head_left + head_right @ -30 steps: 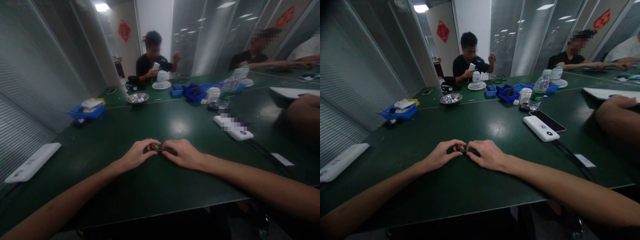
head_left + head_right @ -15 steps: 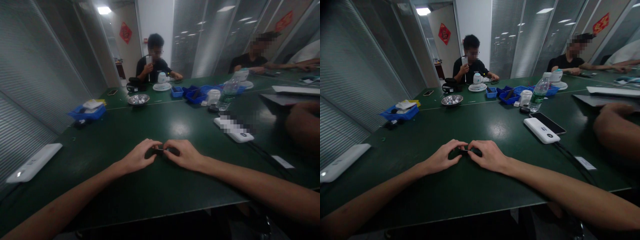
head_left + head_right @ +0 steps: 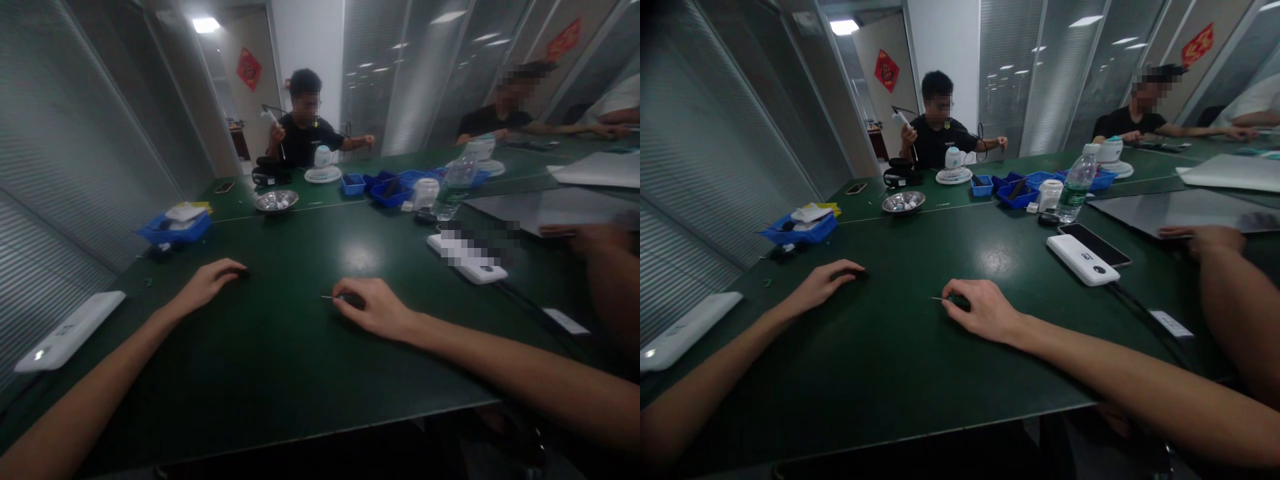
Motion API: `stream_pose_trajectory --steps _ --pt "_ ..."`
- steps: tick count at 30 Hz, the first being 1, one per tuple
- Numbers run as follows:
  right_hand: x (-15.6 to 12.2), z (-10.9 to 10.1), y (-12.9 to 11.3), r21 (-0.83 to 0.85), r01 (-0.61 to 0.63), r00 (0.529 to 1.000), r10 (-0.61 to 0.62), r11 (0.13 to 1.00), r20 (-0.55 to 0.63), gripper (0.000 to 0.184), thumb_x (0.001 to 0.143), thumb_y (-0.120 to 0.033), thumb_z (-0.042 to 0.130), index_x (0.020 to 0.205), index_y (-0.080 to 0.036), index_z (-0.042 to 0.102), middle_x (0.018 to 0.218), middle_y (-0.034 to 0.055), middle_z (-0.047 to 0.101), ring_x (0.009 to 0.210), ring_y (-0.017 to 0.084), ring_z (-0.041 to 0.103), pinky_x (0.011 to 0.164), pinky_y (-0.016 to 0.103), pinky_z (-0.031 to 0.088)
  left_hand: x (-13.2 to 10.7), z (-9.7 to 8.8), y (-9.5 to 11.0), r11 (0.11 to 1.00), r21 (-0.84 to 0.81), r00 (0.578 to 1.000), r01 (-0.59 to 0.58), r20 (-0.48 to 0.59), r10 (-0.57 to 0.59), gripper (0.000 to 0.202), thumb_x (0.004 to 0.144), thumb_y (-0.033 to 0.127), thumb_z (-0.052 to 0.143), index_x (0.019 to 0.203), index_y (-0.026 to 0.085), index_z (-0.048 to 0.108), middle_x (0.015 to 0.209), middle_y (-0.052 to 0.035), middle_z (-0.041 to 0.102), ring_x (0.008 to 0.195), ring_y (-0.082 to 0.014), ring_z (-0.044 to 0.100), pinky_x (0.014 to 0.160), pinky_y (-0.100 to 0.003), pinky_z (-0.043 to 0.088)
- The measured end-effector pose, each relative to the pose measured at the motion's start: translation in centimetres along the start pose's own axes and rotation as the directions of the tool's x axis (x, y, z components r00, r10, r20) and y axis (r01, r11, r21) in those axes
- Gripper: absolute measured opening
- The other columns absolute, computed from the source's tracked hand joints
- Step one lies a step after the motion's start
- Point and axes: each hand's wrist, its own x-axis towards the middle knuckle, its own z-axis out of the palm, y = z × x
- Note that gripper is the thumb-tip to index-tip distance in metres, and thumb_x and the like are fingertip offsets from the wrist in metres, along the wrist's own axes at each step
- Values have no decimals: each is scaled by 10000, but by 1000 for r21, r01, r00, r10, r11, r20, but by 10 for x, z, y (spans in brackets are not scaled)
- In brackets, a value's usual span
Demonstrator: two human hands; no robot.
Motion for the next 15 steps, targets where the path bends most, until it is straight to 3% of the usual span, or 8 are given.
stream_pose_trajectory --steps 4,7,9,12,15 --pt "1 0 0 -4 1 1000 -1 1000 6 206 1008 -351 589 1086 -188 688 866 15 700 677 128 598 632 262 426 -14 -39 -53 963 35 961 266 -85 -262 548 866 652 631 1207 232 713 1278 -92 714 1200 -308 650 1091 -452 467" --pt "0 -1 -1 -13 -2 1000 2 1000 12 210 1009 -354 588 1086 -187 689 848 11 695 664 127 592 620 259 420 -23 -57 -73 926 43 923 374 -117 -367 711 770 704 702 1242 173 691 1290 -110 712 1160 -291 664 1024 -381 499" --pt "0 -1 -1 -17 -4 1000 5 1000 14 214 1010 -356 589 1092 -187 690 844 13 695 657 127 589 615 259 418 -27 -66 -82 876 89 875 473 -167 -455 772 702 705 762 1223 139 694 1211 -97 743 1091 -280 680 926 -338 527" --pt "0 0 1 -28 -4 1000 4 1000 13 210 1009 -354 591 1094 -189 690 846 13 698 663 128 592 625 262 418 -31 -76 -93 775 190 798 602 -186 -574 654 674 666 807 1073 151 749 997 -31 775 967 -257 695 784 -280 518" --pt "0 2 3 -37 2 1000 -1 999 10 197 1004 -349 595 1086 -196 688 852 8 698 672 129 595 637 266 415 -32 -80 -98 738 216 769 639 -156 -620 493 737 578 798 1000 163 760 899 0 765 867 -227 695 716 -248 495"
